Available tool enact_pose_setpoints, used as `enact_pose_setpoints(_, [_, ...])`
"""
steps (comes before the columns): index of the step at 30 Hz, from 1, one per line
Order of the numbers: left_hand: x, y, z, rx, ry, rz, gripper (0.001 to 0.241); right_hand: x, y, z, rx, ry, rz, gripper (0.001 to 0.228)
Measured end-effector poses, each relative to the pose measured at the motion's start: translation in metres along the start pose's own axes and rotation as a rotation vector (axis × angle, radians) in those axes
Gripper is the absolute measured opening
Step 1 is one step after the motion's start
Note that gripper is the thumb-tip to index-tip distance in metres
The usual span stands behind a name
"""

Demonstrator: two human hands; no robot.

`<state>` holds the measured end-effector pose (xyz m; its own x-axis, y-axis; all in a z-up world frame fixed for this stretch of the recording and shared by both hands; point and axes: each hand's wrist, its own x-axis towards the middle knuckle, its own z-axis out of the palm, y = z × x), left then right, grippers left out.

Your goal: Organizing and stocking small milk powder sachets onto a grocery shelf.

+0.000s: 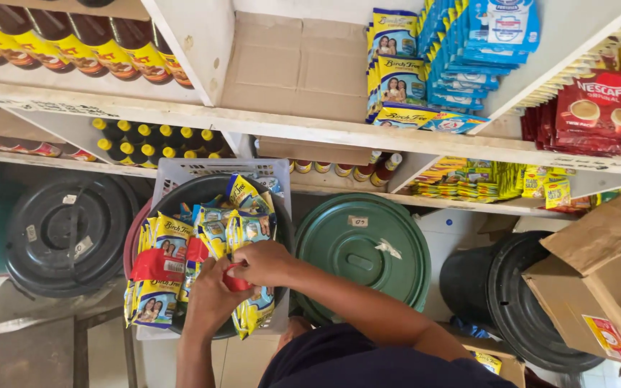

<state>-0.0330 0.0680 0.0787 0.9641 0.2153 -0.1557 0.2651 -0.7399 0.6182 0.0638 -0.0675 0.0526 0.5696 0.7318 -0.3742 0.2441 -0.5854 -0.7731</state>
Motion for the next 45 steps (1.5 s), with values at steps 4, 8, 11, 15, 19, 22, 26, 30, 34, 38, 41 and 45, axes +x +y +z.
enact_pose_setpoints(4, [0.005,-0.010,-0.019,-0.137,-0.103,-0.020,0.063,-0.001,-0.006,0.001,-0.058,0.130,-0.139,0.030])
enact_pose_setpoints(8, [0.010,-0.071,0.006,-0.623,-0.135,-0.001,0.029,0.000,-0.014,-0.005,0.035,0.222,-0.291,0.026])
enact_pose_setpoints(11, [0.012,-0.077,0.017,-0.662,-0.068,0.057,0.014,0.014,-0.001,0.001,0.113,0.236,-0.304,0.026])
enact_pose_setpoints(15, [0.010,-0.073,0.027,-0.563,-0.016,0.033,0.013,0.033,0.024,0.001,0.161,0.203,-0.279,0.028])
enact_pose_setpoints(19, [0.003,-0.026,-0.004,-0.260,0.041,0.080,0.017,0.018,-0.003,-0.015,-0.122,0.171,-0.214,0.029])
enact_pose_setpoints(22, [0.005,-0.009,-0.016,-0.001,-0.057,-0.126,0.021,0.026,-0.002,-0.008,-0.314,0.173,-0.205,0.030])
enact_pose_setpoints(26, [0.008,-0.013,-0.009,-0.036,0.032,-0.036,0.018,0.034,0.013,0.009,-0.189,0.279,-0.204,0.026])
enact_pose_setpoints(30, [0.006,-0.027,0.014,-0.136,0.146,0.013,0.021,0.035,0.020,0.018,-0.092,0.336,-0.205,0.023])
enact_pose_setpoints(34, [0.004,-0.027,0.028,-0.130,0.256,0.038,0.022,0.035,0.020,0.021,0.027,0.360,-0.222,0.020])
enact_pose_setpoints(38, [0.004,-0.027,0.040,0.007,0.434,0.153,0.021,0.043,0.028,0.032,0.096,0.379,-0.167,0.021])
enact_pose_setpoints(41, [0.004,-0.027,0.043,0.094,0.499,0.223,0.021,0.051,0.041,0.035,0.099,0.405,-0.152,0.024])
enact_pose_setpoints(45, [0.005,-0.015,0.016,-0.007,0.286,0.077,0.020,0.038,0.040,0.017,0.128,0.310,-0.217,0.025])
